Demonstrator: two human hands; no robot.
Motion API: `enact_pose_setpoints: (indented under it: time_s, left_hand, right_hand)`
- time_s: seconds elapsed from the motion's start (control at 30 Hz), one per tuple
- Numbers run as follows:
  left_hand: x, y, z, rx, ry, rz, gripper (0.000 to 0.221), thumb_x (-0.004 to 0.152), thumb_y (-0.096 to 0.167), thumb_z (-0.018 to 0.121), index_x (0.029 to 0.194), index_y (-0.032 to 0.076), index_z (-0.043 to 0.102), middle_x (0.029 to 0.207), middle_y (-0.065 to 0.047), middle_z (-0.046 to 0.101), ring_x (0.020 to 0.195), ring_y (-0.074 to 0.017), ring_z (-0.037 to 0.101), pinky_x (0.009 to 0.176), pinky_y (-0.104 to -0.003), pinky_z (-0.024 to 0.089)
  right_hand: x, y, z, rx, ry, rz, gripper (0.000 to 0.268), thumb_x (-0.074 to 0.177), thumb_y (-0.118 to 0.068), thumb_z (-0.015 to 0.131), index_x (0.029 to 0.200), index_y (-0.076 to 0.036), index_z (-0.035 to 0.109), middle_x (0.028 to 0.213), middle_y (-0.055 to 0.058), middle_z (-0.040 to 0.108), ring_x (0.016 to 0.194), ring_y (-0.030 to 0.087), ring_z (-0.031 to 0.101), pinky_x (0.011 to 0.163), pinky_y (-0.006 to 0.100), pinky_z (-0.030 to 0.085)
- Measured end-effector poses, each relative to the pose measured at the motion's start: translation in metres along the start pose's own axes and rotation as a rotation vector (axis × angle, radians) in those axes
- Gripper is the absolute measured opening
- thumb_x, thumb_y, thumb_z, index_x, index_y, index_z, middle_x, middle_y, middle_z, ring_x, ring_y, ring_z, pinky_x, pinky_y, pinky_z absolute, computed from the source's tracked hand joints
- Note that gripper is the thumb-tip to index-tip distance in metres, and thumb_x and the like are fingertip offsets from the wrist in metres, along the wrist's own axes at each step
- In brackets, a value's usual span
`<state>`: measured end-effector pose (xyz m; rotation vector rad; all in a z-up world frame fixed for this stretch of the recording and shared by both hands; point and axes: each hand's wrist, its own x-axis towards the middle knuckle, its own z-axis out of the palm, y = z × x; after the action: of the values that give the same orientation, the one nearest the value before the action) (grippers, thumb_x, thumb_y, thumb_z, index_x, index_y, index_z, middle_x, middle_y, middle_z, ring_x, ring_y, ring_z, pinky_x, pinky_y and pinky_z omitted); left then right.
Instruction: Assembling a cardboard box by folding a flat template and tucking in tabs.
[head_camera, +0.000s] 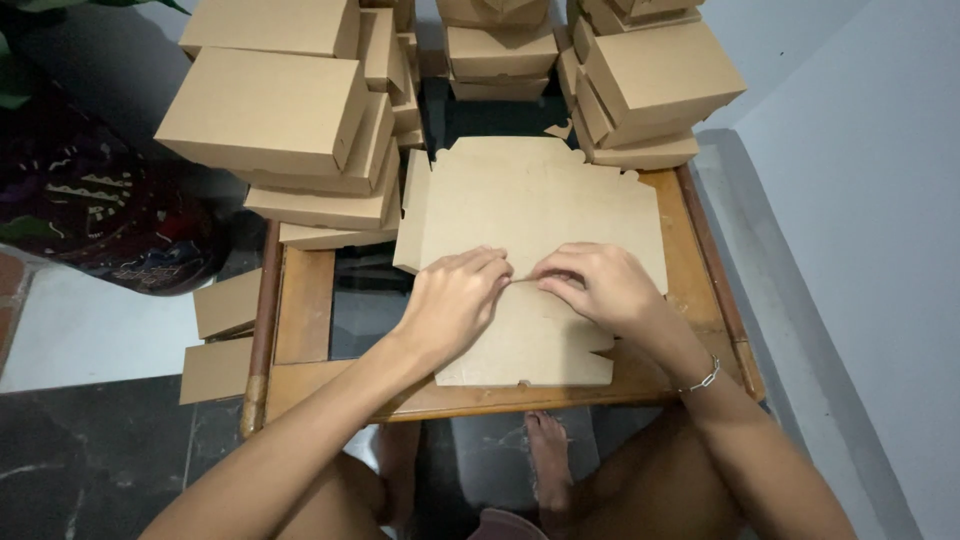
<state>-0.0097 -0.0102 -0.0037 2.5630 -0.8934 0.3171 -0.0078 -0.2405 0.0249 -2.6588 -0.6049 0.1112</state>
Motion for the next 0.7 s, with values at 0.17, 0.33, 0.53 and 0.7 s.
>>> enact_pose_setpoints:
  time_s: [0.17,0.33,0.53,0.7]
  left_hand:
    - [0.002,-0.002,0.006,-0.02,0.028,-0.006,0.017,0.101,0.022,0.058,0.103,0.016,0.074,0.11,-0.005,0.077,0.113,-0.0251,0.071,0.095,-0.039,0.055]
    - [0.001,-0.005,0.012,0.003,0.065,0.023,0.014,0.101,0.024,0.059,0.102,0.018,0.072,0.101,-0.002,0.075,0.107,-0.0233,0.072,0.09,-0.037,0.054]
    - [0.0,0.001,-0.004,0.064,0.305,0.161,0.035,0.096,0.038,0.068,0.12,0.012,0.069,0.117,-0.011,0.07,0.117,-0.0291,0.065,0.104,-0.044,0.048]
    - [-0.001,0.002,-0.01,0.153,0.527,0.223,0.041,0.098,0.043,0.067,0.13,0.017,0.068,0.139,-0.013,0.061,0.135,-0.0305,0.055,0.12,-0.052,0.029]
  right_hand:
    - [0.002,-0.004,-0.003,0.043,-0.011,-0.019,0.008,0.091,-0.025,0.073,0.099,-0.027,0.076,0.099,-0.01,0.078,0.091,0.014,0.075,0.084,0.031,0.059]
    - [0.003,-0.009,-0.001,0.017,0.014,-0.003,0.007,0.092,-0.022,0.071,0.097,-0.021,0.076,0.095,-0.005,0.077,0.087,0.016,0.075,0.08,0.031,0.06]
    - [-0.002,-0.008,-0.01,0.071,0.062,0.066,0.009,0.093,-0.021,0.072,0.097,-0.021,0.079,0.087,-0.002,0.079,0.083,0.018,0.076,0.075,0.029,0.061]
    - [-0.011,0.012,-0.007,0.213,0.139,0.064,0.011,0.086,-0.017,0.074,0.096,-0.016,0.08,0.081,0.007,0.078,0.076,0.02,0.076,0.069,0.03,0.062]
